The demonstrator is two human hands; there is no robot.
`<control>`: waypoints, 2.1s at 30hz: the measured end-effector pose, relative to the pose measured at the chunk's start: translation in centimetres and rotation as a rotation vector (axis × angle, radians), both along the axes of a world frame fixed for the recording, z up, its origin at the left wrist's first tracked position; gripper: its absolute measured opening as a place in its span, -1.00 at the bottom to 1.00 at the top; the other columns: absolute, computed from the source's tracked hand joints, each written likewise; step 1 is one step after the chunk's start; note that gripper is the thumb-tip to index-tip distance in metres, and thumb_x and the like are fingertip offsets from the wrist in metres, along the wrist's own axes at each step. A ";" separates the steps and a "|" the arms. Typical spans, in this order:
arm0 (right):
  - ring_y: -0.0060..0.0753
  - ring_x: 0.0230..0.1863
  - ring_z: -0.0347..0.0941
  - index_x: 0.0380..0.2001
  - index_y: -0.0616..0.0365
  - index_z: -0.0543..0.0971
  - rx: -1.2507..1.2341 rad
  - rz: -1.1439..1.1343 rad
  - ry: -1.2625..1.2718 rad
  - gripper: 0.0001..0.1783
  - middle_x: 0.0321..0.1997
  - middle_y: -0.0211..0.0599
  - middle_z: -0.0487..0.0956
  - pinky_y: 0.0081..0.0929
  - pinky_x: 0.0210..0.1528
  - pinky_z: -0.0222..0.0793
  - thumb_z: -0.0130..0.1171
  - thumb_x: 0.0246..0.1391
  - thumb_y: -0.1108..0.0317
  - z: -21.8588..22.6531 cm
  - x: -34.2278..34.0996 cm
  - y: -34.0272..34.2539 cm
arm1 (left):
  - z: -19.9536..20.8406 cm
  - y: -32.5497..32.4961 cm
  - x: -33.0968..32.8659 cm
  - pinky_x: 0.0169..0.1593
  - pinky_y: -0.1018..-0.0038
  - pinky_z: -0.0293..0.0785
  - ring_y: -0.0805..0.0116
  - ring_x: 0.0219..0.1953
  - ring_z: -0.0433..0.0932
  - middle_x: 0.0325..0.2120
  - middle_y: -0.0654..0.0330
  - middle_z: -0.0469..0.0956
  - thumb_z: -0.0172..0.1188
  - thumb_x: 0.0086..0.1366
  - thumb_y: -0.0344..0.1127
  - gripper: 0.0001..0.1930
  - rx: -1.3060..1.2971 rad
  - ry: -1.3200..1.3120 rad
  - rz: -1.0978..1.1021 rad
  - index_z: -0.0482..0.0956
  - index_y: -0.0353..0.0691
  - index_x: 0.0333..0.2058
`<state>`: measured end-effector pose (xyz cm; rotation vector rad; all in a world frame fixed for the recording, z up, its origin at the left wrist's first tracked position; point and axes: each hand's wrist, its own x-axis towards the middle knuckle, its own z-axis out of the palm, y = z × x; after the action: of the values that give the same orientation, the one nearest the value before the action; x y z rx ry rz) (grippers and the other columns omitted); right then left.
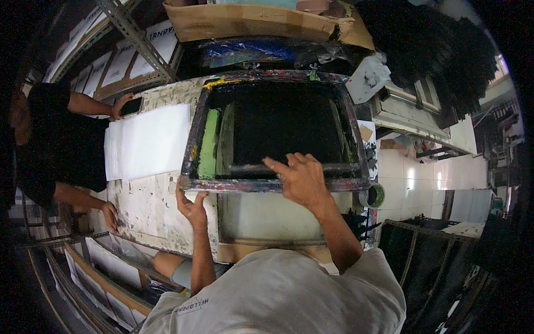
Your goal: The person performs screen printing by placing white sheets onto a table, lowering a frame, and pulling a squeegee across it to apply ink. They lift the frame to remove the printed sheet, place it aside, and repeat the process, occasionally pouring liquid from a bottle onto the screen.
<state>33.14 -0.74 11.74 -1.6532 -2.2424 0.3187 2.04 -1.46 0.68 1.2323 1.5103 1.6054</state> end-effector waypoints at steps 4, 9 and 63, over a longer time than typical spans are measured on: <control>-0.10 -0.24 0.47 0.16 -0.24 0.58 0.443 0.062 -0.018 -0.23 -0.26 -0.07 0.52 -0.15 -0.21 0.36 0.43 -0.25 -0.02 3.5 0.8 0.5 | 6.6 2.9 2.5 0.28 0.38 0.29 0.22 0.20 0.38 0.19 -0.01 0.40 0.31 0.00 -0.72 -0.24 0.104 -0.065 0.081 0.32 -0.44 0.26; 0.02 -0.25 0.57 0.10 -0.17 0.63 0.559 -0.001 -0.011 -0.22 -0.31 -0.03 0.63 -0.10 -0.14 0.42 0.47 -0.30 -0.13 9.6 2.3 7.2 | 8.5 7.7 3.9 0.05 0.39 0.40 0.30 0.04 0.39 0.03 0.08 0.44 0.20 0.23 -0.61 -0.28 0.246 -0.222 0.020 0.13 -0.19 0.33; -0.15 -0.01 0.59 0.00 0.05 0.68 0.439 -0.128 -0.041 -0.35 -0.03 -0.04 0.65 -0.27 0.07 0.46 0.51 -0.16 -0.04 15.9 5.6 18.1 | -4.3 11.1 -5.6 -0.03 0.19 0.32 0.15 -0.08 0.49 -0.18 0.19 0.57 0.40 0.15 -0.16 -0.66 -0.168 1.062 0.327 0.72 -0.06 -0.09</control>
<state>38.78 17.33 27.62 -1.5586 -2.0331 -0.2282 -3.54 9.59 -3.66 1.9509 2.5136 0.9333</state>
